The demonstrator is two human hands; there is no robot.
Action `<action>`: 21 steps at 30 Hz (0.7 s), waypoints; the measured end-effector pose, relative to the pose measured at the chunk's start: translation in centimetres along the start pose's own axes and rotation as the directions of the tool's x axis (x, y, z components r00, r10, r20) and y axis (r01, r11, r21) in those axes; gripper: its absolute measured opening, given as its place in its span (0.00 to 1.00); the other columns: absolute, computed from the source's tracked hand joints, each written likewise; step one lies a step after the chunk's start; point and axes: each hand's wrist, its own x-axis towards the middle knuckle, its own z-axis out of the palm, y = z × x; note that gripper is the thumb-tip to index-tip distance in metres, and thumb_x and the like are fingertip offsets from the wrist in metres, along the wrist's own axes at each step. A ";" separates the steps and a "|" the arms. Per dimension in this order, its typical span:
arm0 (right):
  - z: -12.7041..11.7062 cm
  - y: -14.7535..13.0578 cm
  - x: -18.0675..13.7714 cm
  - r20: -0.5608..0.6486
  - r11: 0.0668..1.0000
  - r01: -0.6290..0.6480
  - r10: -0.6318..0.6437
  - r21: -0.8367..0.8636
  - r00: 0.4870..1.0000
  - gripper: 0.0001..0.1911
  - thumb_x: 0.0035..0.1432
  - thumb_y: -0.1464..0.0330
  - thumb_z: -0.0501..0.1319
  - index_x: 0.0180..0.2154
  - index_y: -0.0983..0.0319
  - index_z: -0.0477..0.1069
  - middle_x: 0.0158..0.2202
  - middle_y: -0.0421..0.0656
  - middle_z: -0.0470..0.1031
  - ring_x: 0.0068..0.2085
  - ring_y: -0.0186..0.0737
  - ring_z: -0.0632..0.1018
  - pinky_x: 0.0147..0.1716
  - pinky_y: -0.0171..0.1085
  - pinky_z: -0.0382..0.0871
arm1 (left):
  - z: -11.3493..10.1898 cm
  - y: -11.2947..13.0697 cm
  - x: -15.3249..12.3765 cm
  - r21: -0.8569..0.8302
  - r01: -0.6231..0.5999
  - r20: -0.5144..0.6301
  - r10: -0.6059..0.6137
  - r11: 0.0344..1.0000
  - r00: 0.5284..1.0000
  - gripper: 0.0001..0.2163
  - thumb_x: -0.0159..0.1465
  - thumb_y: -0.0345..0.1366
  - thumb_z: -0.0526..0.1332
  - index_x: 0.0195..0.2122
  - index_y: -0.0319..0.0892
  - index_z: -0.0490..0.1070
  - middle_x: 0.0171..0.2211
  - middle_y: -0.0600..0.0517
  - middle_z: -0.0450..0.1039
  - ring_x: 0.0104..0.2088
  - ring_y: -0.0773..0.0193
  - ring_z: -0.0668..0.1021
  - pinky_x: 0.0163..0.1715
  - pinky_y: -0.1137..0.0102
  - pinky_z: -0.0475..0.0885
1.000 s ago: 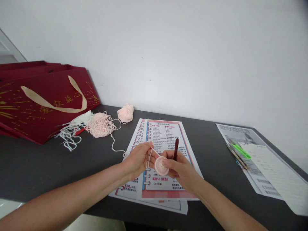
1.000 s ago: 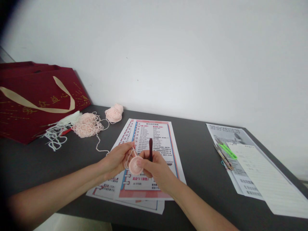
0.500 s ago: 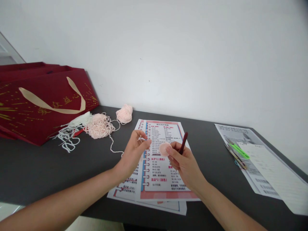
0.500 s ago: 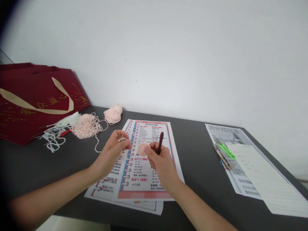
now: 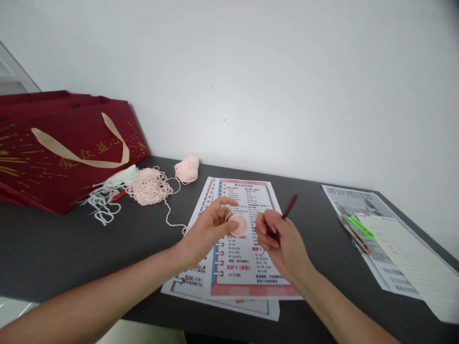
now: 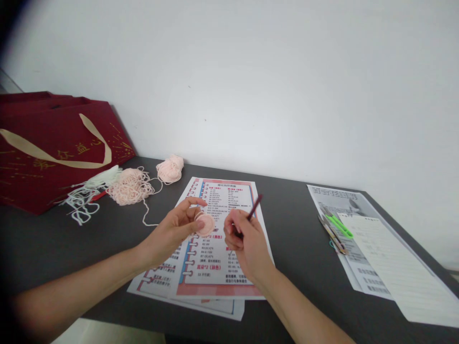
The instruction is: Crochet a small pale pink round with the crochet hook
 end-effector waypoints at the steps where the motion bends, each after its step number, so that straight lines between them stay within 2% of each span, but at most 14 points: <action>1: -0.1 -0.4 0.0 -0.013 0.998 0.052 -0.052 0.034 0.999 0.24 0.55 0.59 0.60 0.16 0.62 0.53 0.20 0.36 0.62 0.16 0.24 0.53 0.15 0.31 0.46 | -0.1 0.0 0.0 -0.013 0.001 -0.005 -0.001 1.000 1.000 0.14 0.57 0.35 0.65 0.42 0.45 0.65 0.22 0.60 0.65 0.24 0.72 0.69 0.26 0.77 0.63; 3: -0.2 -1.1 0.1 -0.045 0.989 0.145 -0.143 0.032 0.989 0.26 0.57 0.54 0.56 0.15 0.62 0.55 0.25 0.42 0.68 0.23 0.32 0.66 0.22 0.34 0.59 | -0.3 0.0 0.0 -0.026 0.024 -0.009 -0.024 0.999 1.000 0.13 0.56 0.35 0.65 0.41 0.44 0.66 0.22 0.59 0.66 0.25 0.71 0.70 0.27 0.76 0.64; 6: -0.5 -1.4 0.0 -0.058 0.981 0.186 -0.189 -0.046 0.980 0.24 0.58 0.50 0.52 0.20 0.60 0.64 0.17 0.38 0.63 0.19 0.33 0.63 0.21 0.35 0.56 | -0.3 -0.1 0.0 -0.012 0.065 -0.023 -0.065 0.998 0.998 0.10 0.56 0.36 0.65 0.38 0.42 0.69 0.25 0.57 0.70 0.26 0.70 0.72 0.29 0.75 0.67; 8: -0.7 -1.1 -0.3 -0.065 0.962 0.237 -0.247 -0.139 0.967 0.19 0.59 0.54 0.55 0.23 0.60 0.66 0.13 0.35 0.57 0.17 0.31 0.59 0.19 0.34 0.51 | -0.3 -0.2 0.0 0.006 0.081 -0.041 -0.081 0.997 0.996 0.08 0.57 0.36 0.64 0.37 0.42 0.70 0.27 0.55 0.72 0.27 0.70 0.73 0.30 0.74 0.67; 11: -1.1 -0.3 -0.7 -0.028 0.880 0.337 -0.366 -0.336 0.930 0.11 0.59 0.62 0.58 0.27 0.59 0.67 0.17 0.37 0.65 0.20 0.33 0.64 0.22 0.35 0.53 | -0.3 -0.3 0.1 0.008 0.096 -0.061 -0.096 0.995 0.994 0.07 0.58 0.36 0.63 0.38 0.41 0.73 0.29 0.53 0.74 0.29 0.69 0.73 0.31 0.74 0.66; 14: -1.3 0.2 -1.1 0.043 0.805 0.375 -0.402 -0.459 0.915 0.09 0.61 0.65 0.57 0.28 0.59 0.67 0.19 0.37 0.68 0.22 0.33 0.66 0.23 0.35 0.56 | -0.3 -0.3 0.1 0.004 0.113 -0.087 -0.113 0.994 0.990 0.07 0.58 0.35 0.64 0.37 0.40 0.75 0.29 0.52 0.75 0.30 0.69 0.74 0.33 0.74 0.65; 21: -1.3 0.1 -1.3 0.092 0.750 0.392 -0.409 -0.532 0.908 0.11 0.62 0.66 0.55 0.27 0.59 0.66 0.19 0.35 0.68 0.22 0.32 0.66 0.22 0.34 0.58 | -0.2 -0.1 0.1 -0.002 0.113 -0.115 -0.112 0.994 0.987 0.06 0.57 0.34 0.64 0.36 0.41 0.76 0.28 0.53 0.75 0.30 0.70 0.73 0.32 0.74 0.65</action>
